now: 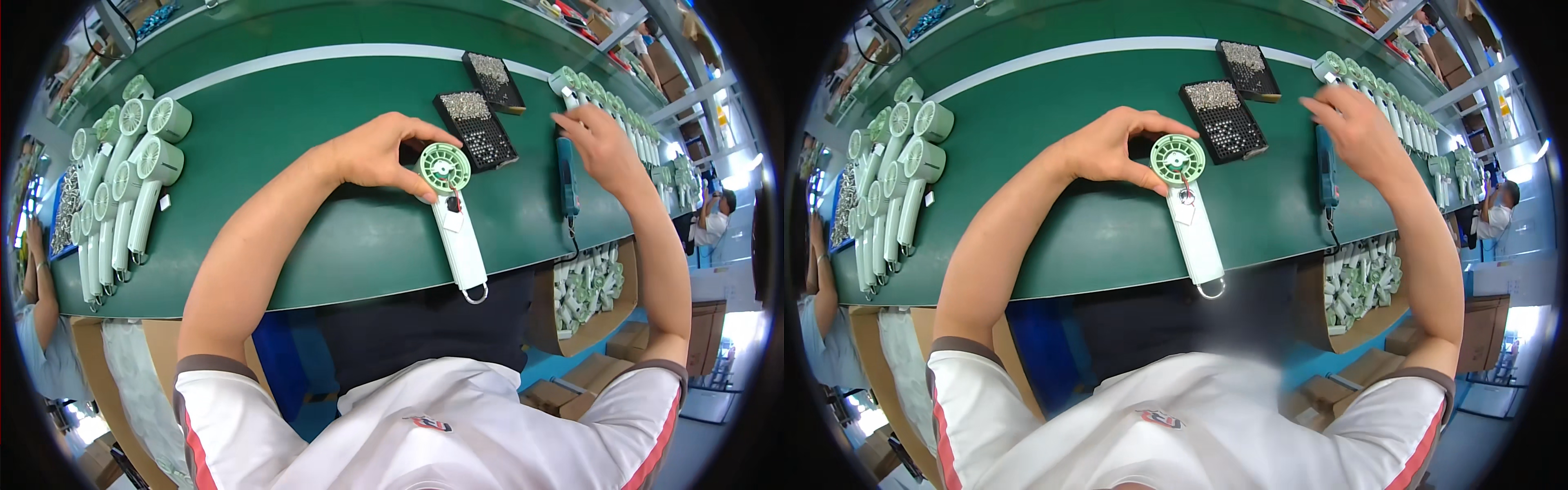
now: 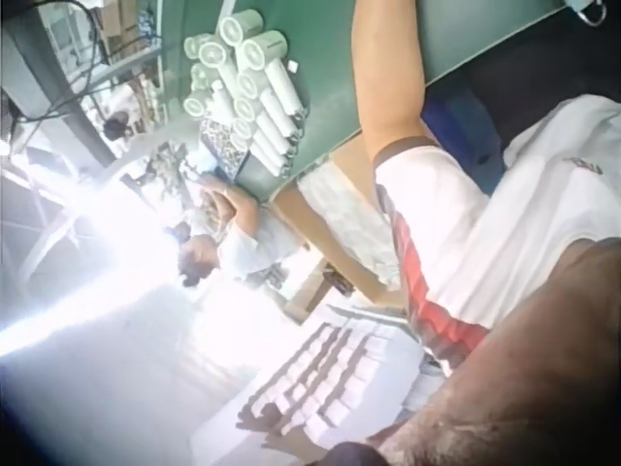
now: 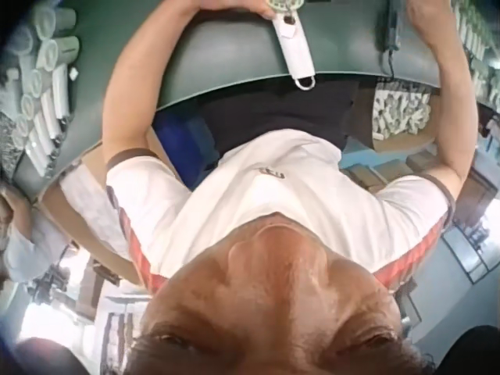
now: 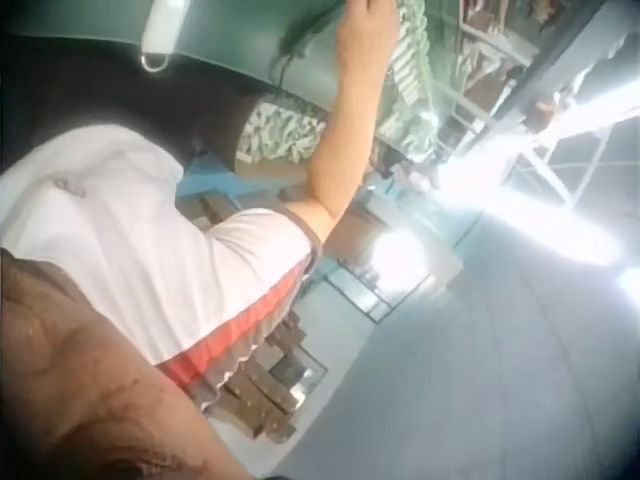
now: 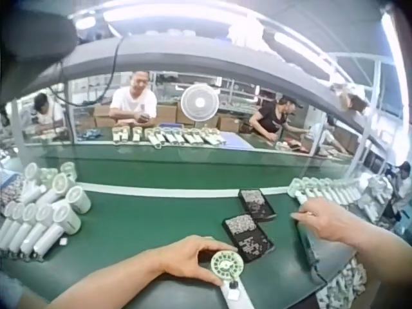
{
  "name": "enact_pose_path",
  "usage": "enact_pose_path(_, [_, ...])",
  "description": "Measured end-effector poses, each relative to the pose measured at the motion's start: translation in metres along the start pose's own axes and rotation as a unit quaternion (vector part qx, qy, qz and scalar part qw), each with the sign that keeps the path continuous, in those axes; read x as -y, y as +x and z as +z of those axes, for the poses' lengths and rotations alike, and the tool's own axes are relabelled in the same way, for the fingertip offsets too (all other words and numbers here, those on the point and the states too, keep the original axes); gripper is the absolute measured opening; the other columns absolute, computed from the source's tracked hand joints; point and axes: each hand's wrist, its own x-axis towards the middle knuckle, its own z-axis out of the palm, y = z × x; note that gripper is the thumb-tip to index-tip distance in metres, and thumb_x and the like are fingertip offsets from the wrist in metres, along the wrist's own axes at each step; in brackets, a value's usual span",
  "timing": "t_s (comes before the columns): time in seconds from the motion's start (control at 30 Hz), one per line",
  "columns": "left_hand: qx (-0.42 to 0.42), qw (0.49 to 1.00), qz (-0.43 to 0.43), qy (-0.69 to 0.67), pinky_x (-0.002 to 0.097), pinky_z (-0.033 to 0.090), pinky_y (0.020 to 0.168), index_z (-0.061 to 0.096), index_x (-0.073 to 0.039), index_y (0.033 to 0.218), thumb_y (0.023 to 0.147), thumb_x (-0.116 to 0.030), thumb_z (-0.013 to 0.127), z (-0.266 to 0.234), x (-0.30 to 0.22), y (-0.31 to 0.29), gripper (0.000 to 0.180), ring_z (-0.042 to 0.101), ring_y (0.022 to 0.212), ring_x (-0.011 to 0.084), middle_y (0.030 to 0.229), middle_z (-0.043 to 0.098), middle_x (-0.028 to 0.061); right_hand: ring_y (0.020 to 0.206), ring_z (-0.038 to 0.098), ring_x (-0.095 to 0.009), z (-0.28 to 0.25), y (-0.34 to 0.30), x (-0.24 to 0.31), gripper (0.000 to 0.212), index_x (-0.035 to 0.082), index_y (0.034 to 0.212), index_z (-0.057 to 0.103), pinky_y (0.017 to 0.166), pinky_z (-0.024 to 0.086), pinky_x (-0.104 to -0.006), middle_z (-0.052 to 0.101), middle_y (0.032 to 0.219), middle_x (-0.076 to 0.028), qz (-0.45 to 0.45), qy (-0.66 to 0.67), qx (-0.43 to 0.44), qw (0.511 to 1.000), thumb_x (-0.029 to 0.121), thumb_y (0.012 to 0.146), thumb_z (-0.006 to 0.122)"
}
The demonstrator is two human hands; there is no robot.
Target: Assembling handheld electric fans on an assembly line using an electric screwdriver.
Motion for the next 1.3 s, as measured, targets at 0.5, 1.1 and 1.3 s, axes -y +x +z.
enact_pose_path(0.5, [0.026, 0.995, -0.076, 0.055, 0.0338, 0.052, 0.101, 0.069, -0.003, 0.125, 0.061, -0.009, 0.097, -0.007, -0.022, 0.010, 0.070, 0.070, 0.106, 0.0171, 0.112, 0.076, 0.0062, 0.136, 0.054, -0.033, 0.079, -0.056, -0.039, 0.047, 0.004, 0.134, 0.059, 0.117, 0.041, -0.0504, 0.061, 0.137, -0.016, -0.159, -0.010, 0.001, 0.987, 0.005, 0.087, 0.061])
enact_pose_path(1.1, [0.014, 0.994, -0.084, 0.070, 0.0297, 0.051, 0.088, 0.070, -0.004, 0.116, 0.055, -0.011, 0.098, 0.003, -0.014, 0.026, 0.067, 0.066, 0.094, 0.0133, 0.106, 0.074, 0.0025, 0.051, 0.055, -0.019, 0.015, 0.117, 0.035, 0.027, -0.007, 0.104, 0.063, 0.046, 0.049, -0.0360, 0.054, 0.062, -0.007, 0.118, 0.679, -0.515, 0.510, 0.020, 0.101, 0.064])
enact_pose_path(1.3, [0.004, 0.995, -0.063, 0.076, 0.0313, 0.051, 0.090, 0.070, -0.003, 0.117, 0.059, -0.016, 0.095, 0.004, -0.020, 0.022, 0.064, 0.067, 0.095, 0.0158, 0.106, 0.074, 0.0052, 0.049, 0.057, -0.020, 0.046, 0.116, 0.052, 0.026, -0.005, 0.097, 0.062, 0.046, 0.051, -0.0373, 0.056, 0.062, -0.008, 0.150, 0.685, -0.472, 0.534, 0.020, 0.101, 0.065])
